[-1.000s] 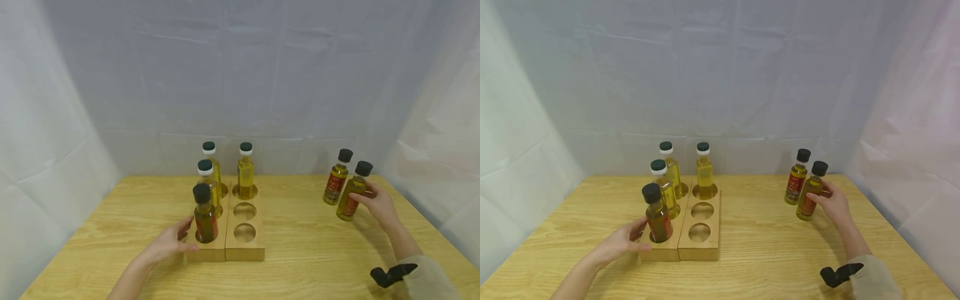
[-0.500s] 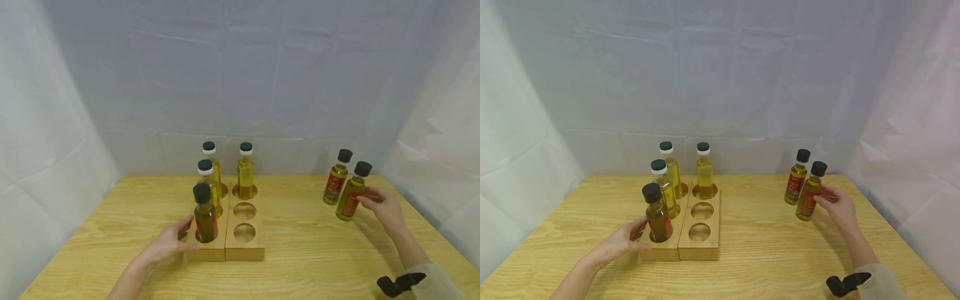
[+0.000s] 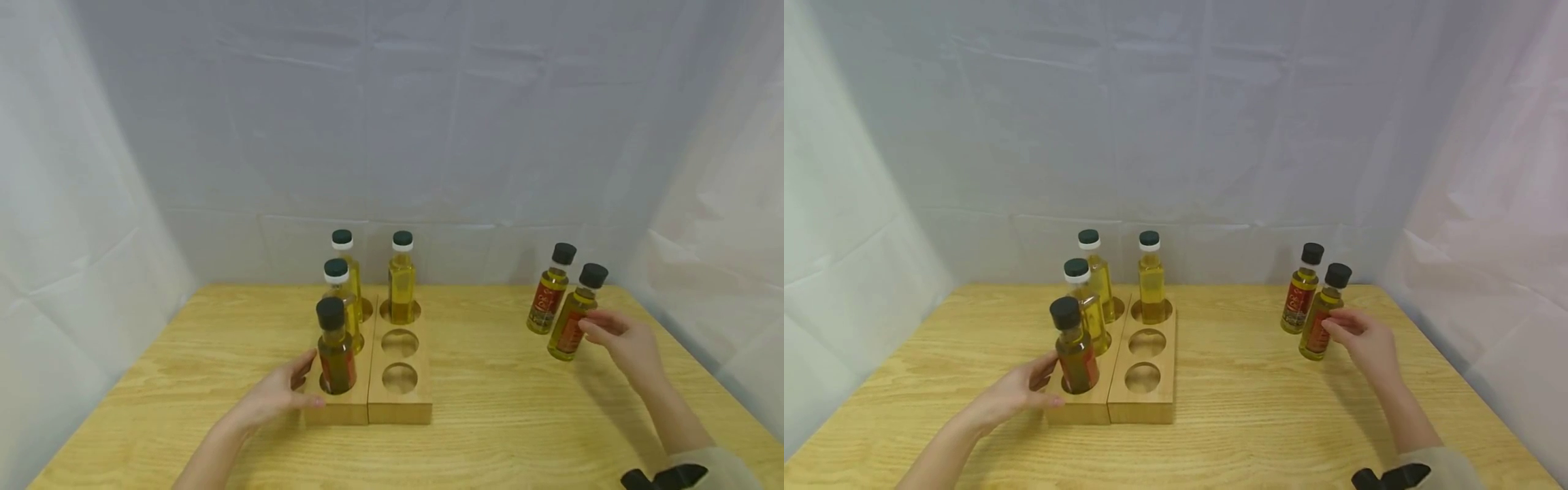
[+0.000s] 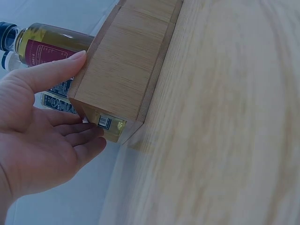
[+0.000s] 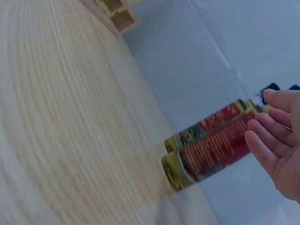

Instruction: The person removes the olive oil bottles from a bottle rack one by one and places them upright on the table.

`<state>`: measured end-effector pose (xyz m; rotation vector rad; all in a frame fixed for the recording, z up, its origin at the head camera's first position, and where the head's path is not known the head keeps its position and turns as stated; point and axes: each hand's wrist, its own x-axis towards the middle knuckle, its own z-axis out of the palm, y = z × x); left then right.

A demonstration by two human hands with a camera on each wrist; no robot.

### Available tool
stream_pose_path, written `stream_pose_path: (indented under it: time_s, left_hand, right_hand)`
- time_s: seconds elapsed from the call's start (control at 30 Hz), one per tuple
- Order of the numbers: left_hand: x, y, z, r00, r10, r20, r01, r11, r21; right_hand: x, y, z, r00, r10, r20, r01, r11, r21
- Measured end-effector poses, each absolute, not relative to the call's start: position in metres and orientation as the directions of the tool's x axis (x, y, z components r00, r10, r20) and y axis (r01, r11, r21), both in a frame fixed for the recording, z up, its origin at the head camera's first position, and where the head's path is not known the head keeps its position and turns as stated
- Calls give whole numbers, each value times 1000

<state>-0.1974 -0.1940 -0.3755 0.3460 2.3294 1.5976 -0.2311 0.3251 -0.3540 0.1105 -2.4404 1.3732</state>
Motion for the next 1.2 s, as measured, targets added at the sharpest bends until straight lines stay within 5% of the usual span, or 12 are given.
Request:
stream_pose_path:
  time_s: [0.43,1.2]
  left_hand:
    - [-199,-195,-375,-928,362,-87,55,365,929]
    - [-196,-194,-375,-931,354,-95,44,366,930]
  right_hand:
    - [-250,272,-330,-948,-10,319,-268,568,-778]
    - [-292,180,-318,-932,-235,277,-350,382,-855]
